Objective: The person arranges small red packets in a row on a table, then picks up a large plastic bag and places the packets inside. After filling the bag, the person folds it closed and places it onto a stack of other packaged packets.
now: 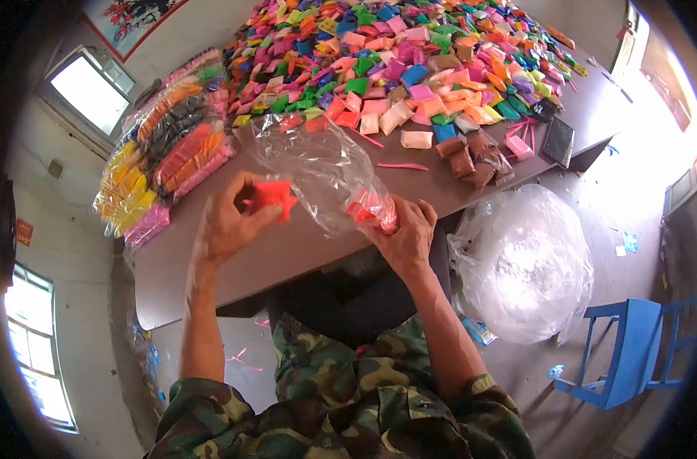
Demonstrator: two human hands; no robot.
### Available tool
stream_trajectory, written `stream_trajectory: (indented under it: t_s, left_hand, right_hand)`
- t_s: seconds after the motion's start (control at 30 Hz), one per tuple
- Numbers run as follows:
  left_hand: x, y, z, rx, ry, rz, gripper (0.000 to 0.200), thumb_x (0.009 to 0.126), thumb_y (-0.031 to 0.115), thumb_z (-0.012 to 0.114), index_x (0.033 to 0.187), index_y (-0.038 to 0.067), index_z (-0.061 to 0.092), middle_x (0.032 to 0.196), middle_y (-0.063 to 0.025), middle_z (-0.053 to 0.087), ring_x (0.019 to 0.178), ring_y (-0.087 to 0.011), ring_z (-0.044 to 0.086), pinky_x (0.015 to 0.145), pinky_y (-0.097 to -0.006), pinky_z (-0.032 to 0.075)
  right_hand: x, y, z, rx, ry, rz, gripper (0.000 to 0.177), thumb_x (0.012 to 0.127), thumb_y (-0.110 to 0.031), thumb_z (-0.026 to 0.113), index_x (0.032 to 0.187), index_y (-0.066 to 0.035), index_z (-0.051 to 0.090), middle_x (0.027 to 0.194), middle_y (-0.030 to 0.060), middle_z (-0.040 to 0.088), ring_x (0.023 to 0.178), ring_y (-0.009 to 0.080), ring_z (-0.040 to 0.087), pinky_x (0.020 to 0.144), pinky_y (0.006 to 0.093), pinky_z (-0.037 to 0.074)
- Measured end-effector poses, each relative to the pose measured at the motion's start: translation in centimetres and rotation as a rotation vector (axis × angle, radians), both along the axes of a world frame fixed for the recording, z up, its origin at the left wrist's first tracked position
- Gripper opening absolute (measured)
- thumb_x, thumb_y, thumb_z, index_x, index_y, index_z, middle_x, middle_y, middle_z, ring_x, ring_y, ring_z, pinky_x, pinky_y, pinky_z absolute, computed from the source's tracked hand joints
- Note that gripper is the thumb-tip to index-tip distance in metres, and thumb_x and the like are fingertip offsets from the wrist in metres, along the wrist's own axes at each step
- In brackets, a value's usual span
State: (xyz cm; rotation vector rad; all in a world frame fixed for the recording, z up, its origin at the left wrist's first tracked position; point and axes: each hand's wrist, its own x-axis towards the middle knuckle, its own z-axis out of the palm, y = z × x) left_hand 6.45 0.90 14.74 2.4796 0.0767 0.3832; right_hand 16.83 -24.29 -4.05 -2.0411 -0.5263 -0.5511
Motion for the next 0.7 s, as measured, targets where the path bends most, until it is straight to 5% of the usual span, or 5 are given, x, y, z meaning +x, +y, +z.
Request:
stream_trajectory:
  t_s: [0.17, 0.23, 0.33, 0.7]
  left_hand:
    - [5.0, -4.2, -2.2, -0.023, -0.254, -0.059, 0.052, 0.086, 0.026, 0.088, 0.125, 0.002, 0.063, 0.100, -0.0207, 0.076, 0.094, -0.0354, 0.077, 0.078, -0.0435, 0.060]
    - [6.9, -4.9, -4.2, 0.025, -0.244, -0.047, 0.046, 0.089, 0.020, 0.084, 0.126, 0.003, 0.064, 0.102, -0.0203, 0.077, 0.095, -0.0332, 0.078, 0.082, -0.0423, 0.060]
    - [7.7, -5.2, -6.8, 0.201, -0.227, 0.005, 0.047, 0.089, 0.021, 0.082, 0.126, 0.002, 0.060, 0.102, -0.0239, 0.075, 0.097, -0.0427, 0.075, 0.083, -0.0479, 0.059]
    - [7.9, -5.3, -7.0, 0.054, 0.051, -0.126, 0.054, 0.090, 0.021, 0.074, 0.141, 0.005, 0.061, 0.114, -0.0275, 0.073, 0.103, -0.0424, 0.074, 0.092, -0.0469, 0.058]
  right_hand:
    - [0.0, 0.0, -0.3, -0.022, 0.011, 0.014, 0.062, 0.075, -0.043, 0.095, 0.122, -0.009, 0.072, 0.107, 0.0083, 0.077, 0.108, 0.0266, 0.072, 0.115, 0.0470, 0.039]
    - [0.1, -0.2, -0.4, -0.019, 0.011, 0.017, 0.063, 0.075, -0.043, 0.095, 0.122, -0.009, 0.072, 0.107, 0.0083, 0.077, 0.108, 0.0265, 0.071, 0.115, 0.0471, 0.039]
    - [0.2, -0.1, -0.5, -0.020, -0.004, 0.010, 0.062, 0.075, -0.043, 0.094, 0.122, -0.009, 0.072, 0.107, 0.0081, 0.078, 0.108, 0.0264, 0.072, 0.115, 0.0471, 0.039]
    - [-0.1, 0.0, 0.1, 0.030, 0.000, 0.013, 0.055, 0.076, -0.039, 0.093, 0.118, -0.011, 0.073, 0.109, 0.0056, 0.077, 0.108, 0.0252, 0.072, 0.114, 0.0461, 0.040]
